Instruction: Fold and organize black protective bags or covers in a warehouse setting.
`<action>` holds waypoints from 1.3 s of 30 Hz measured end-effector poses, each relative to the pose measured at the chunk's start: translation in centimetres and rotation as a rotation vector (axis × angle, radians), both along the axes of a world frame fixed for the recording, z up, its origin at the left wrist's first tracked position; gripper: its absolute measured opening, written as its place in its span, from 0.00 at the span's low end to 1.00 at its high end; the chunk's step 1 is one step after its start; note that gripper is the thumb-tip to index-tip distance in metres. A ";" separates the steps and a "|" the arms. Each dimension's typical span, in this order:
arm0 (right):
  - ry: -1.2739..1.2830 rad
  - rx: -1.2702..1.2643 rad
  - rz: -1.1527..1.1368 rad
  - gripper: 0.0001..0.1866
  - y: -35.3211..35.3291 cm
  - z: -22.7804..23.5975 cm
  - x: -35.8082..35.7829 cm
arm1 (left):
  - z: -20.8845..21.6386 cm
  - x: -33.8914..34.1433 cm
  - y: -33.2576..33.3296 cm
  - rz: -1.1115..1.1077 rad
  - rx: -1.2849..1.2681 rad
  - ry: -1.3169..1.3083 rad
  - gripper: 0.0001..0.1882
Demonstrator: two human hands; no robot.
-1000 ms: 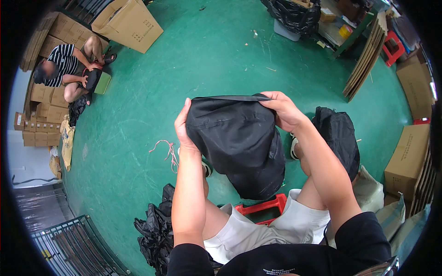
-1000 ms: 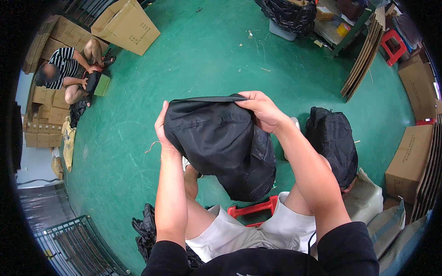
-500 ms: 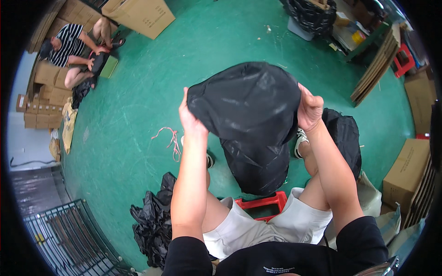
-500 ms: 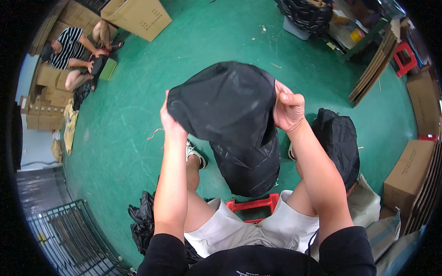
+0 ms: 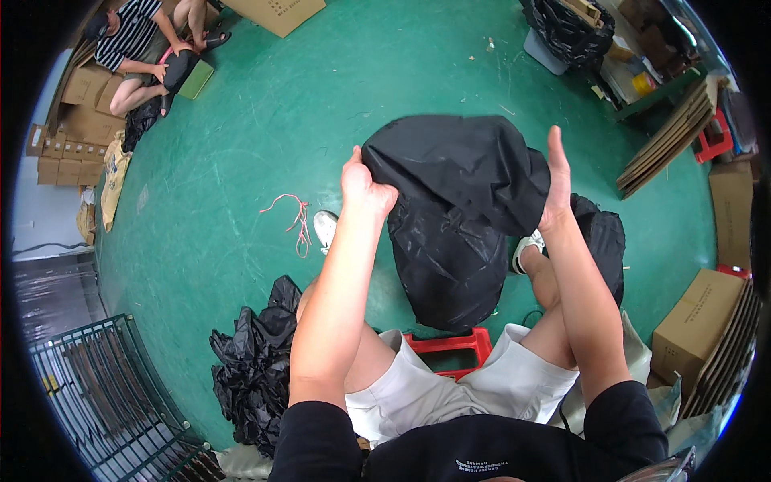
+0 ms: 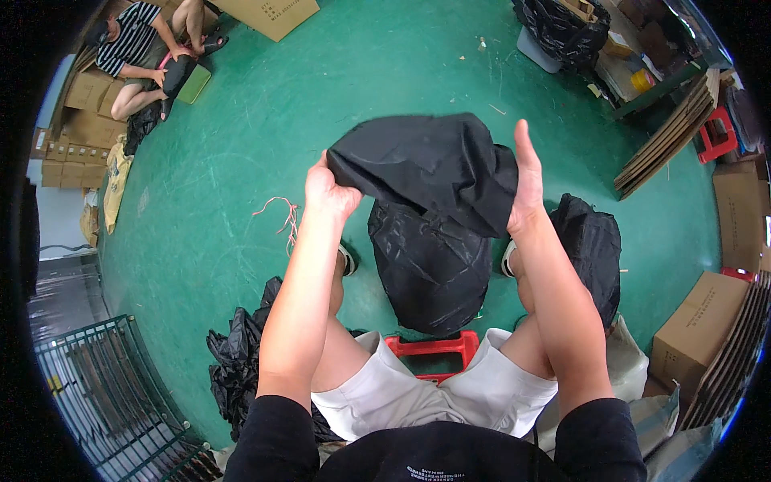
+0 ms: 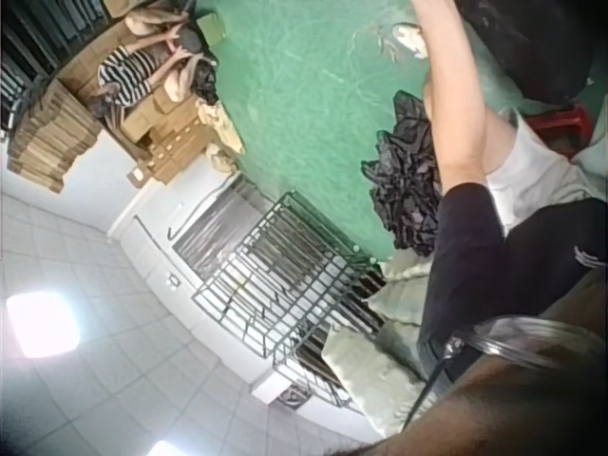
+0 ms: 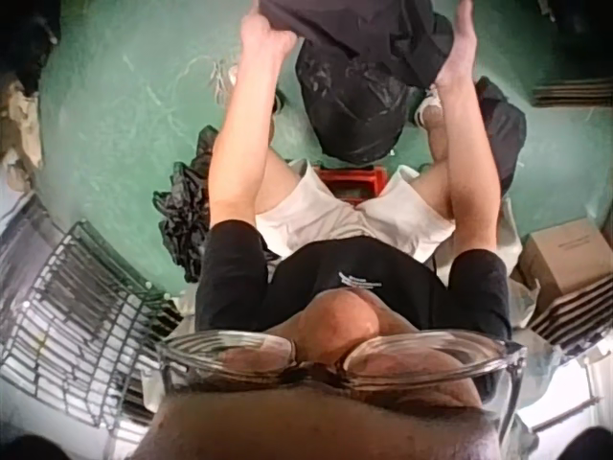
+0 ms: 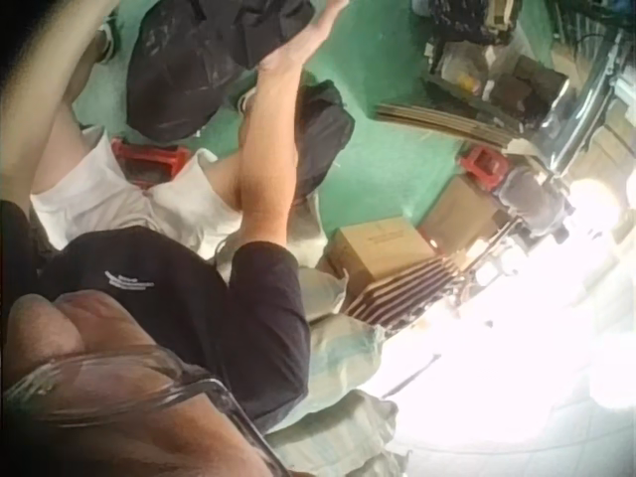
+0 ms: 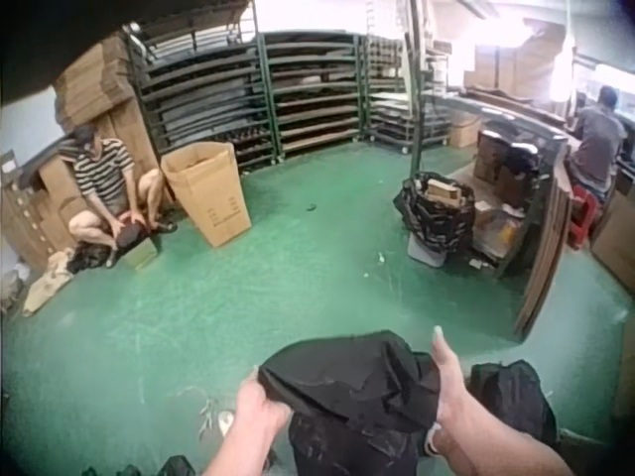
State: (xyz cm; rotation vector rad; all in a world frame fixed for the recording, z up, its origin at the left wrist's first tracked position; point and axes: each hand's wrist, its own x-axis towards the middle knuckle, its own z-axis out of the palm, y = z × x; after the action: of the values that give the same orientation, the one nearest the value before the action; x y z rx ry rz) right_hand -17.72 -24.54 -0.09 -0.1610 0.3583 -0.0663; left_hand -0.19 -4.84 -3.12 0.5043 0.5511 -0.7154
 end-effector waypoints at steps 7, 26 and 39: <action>0.201 -0.191 -0.054 0.26 -1.8 -1.1 -0.5 | 0.0 -0.1 -0.4 -0.045 -0.062 -0.022 0.25; 0.220 -0.294 -0.089 0.13 0.5 0.4 0.3 | 1.4 -3.0 -2.8 -0.337 -0.124 -0.225 0.20; 0.020 -0.414 -0.358 0.15 -6.1 -0.2 1.4 | 1.2 -1.5 -4.4 -0.249 -0.219 -0.367 0.18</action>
State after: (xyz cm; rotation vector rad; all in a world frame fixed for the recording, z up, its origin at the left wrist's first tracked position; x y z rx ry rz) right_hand -16.34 -30.67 -0.27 -0.5060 0.3876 -0.4946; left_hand -1.71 -9.24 -1.93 0.4883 0.0642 -0.8847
